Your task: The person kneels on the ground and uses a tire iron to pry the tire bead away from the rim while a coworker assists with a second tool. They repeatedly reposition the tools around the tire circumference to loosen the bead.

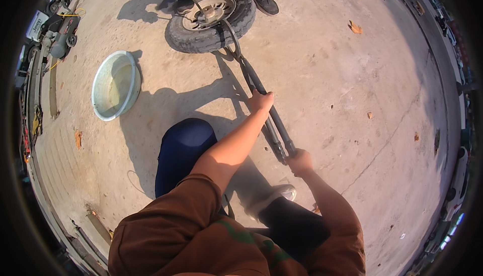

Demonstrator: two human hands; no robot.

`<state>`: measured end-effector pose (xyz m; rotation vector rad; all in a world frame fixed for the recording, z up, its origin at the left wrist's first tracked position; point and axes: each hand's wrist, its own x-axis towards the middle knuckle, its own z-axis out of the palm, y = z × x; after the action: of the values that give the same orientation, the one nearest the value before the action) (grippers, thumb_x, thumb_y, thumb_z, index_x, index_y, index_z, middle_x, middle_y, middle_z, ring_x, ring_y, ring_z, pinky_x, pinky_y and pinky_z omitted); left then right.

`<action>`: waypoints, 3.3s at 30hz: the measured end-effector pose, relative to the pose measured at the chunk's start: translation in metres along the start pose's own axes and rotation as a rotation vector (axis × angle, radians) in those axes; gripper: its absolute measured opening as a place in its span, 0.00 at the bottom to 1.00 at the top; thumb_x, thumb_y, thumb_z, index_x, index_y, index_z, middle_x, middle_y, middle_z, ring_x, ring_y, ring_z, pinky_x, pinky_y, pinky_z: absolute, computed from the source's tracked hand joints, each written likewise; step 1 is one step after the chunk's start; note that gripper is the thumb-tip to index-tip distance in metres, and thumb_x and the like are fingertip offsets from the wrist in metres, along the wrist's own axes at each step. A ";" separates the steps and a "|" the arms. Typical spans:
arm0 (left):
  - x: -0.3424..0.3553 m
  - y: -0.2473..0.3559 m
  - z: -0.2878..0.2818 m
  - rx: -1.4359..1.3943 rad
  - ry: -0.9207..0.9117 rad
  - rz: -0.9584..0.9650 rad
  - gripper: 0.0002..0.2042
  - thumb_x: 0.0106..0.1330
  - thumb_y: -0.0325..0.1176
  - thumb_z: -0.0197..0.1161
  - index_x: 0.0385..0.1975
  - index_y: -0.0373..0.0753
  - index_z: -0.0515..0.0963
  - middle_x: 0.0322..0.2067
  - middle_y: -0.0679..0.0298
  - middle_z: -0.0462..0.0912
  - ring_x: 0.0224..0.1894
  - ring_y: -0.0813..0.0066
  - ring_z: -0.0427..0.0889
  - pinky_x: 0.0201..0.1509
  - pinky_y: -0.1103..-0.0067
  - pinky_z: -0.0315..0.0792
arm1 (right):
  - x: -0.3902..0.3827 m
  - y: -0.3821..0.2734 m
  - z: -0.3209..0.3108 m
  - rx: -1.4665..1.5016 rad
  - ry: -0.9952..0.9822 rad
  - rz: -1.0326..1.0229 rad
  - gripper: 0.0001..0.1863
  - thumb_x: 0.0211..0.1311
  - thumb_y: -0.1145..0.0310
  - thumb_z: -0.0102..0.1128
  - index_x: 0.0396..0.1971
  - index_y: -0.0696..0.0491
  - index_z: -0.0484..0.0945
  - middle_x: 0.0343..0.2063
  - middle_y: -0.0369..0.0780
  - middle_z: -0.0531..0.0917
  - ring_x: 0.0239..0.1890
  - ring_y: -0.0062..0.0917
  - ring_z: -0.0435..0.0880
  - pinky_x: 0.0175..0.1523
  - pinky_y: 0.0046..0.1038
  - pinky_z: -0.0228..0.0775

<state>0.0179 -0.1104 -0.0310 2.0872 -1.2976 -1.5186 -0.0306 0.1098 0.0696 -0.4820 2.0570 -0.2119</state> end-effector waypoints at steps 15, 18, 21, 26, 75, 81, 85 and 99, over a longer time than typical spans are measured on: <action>0.003 -0.022 -0.001 -0.243 -0.115 0.150 0.27 0.65 0.55 0.57 0.52 0.37 0.74 0.42 0.40 0.82 0.46 0.50 0.83 0.49 0.61 0.76 | -0.009 -0.006 -0.024 -0.055 -0.002 -0.006 0.18 0.54 0.67 0.65 0.43 0.59 0.80 0.20 0.39 0.80 0.17 0.23 0.80 0.19 0.29 0.74; 0.021 -0.029 0.001 -0.508 -0.034 -0.111 0.27 0.67 0.54 0.54 0.50 0.32 0.74 0.40 0.41 0.82 0.40 0.46 0.83 0.44 0.60 0.77 | -0.014 -0.009 -0.022 -0.049 0.009 -0.023 0.17 0.53 0.67 0.65 0.42 0.59 0.80 0.20 0.39 0.79 0.17 0.23 0.80 0.19 0.29 0.74; 0.031 -0.043 0.008 -0.408 -0.019 -0.009 0.23 0.61 0.42 0.65 0.47 0.29 0.72 0.40 0.42 0.81 0.39 0.47 0.82 0.44 0.61 0.76 | -0.025 -0.016 -0.023 -0.035 0.009 0.009 0.16 0.53 0.67 0.65 0.41 0.59 0.79 0.20 0.38 0.79 0.17 0.23 0.80 0.19 0.29 0.74; 0.056 -0.078 0.025 -0.071 -0.207 0.081 0.27 0.55 0.35 0.73 0.50 0.32 0.69 0.45 0.44 0.81 0.46 0.50 0.84 0.47 0.64 0.79 | -0.035 -0.027 -0.038 -0.051 -0.009 0.005 0.15 0.54 0.68 0.65 0.39 0.60 0.78 0.19 0.38 0.78 0.16 0.22 0.79 0.18 0.29 0.72; 0.237 0.052 -0.129 -1.431 -0.196 -0.047 0.28 0.58 0.41 0.76 0.53 0.40 0.70 0.48 0.58 0.78 0.48 0.60 0.79 0.55 0.64 0.77 | -0.025 -0.008 -0.026 -0.097 0.049 0.004 0.15 0.57 0.66 0.63 0.42 0.58 0.78 0.19 0.36 0.77 0.17 0.20 0.79 0.20 0.28 0.73; 0.188 0.058 -0.116 -1.167 0.008 -0.053 0.22 0.65 0.48 0.66 0.50 0.39 0.73 0.49 0.58 0.79 0.48 0.65 0.81 0.48 0.75 0.78 | -0.015 -0.004 -0.027 -0.082 -0.021 -0.001 0.13 0.57 0.68 0.62 0.40 0.60 0.79 0.18 0.38 0.78 0.16 0.22 0.79 0.19 0.29 0.73; 0.054 0.058 -0.058 -0.227 0.550 0.618 0.22 0.61 0.39 0.63 0.48 0.26 0.72 0.44 0.46 0.75 0.49 0.47 0.73 0.57 0.60 0.66 | -0.012 0.001 -0.024 -0.033 -0.023 -0.084 0.11 0.57 0.69 0.60 0.35 0.61 0.79 0.18 0.40 0.79 0.16 0.25 0.79 0.19 0.31 0.73; -0.061 0.046 0.003 1.709 -1.231 1.413 0.12 0.53 0.44 0.64 0.28 0.44 0.86 0.28 0.59 0.86 0.34 0.58 0.85 0.37 0.63 0.78 | 0.002 0.014 -0.010 -0.135 0.067 -0.095 0.14 0.51 0.67 0.55 0.36 0.55 0.83 0.34 0.51 0.85 0.41 0.46 0.85 0.47 0.42 0.76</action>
<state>-0.0116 -0.0889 0.0363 -0.7585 -3.7463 -0.5523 -0.0439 0.1212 0.0680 -0.6649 2.1248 -0.1475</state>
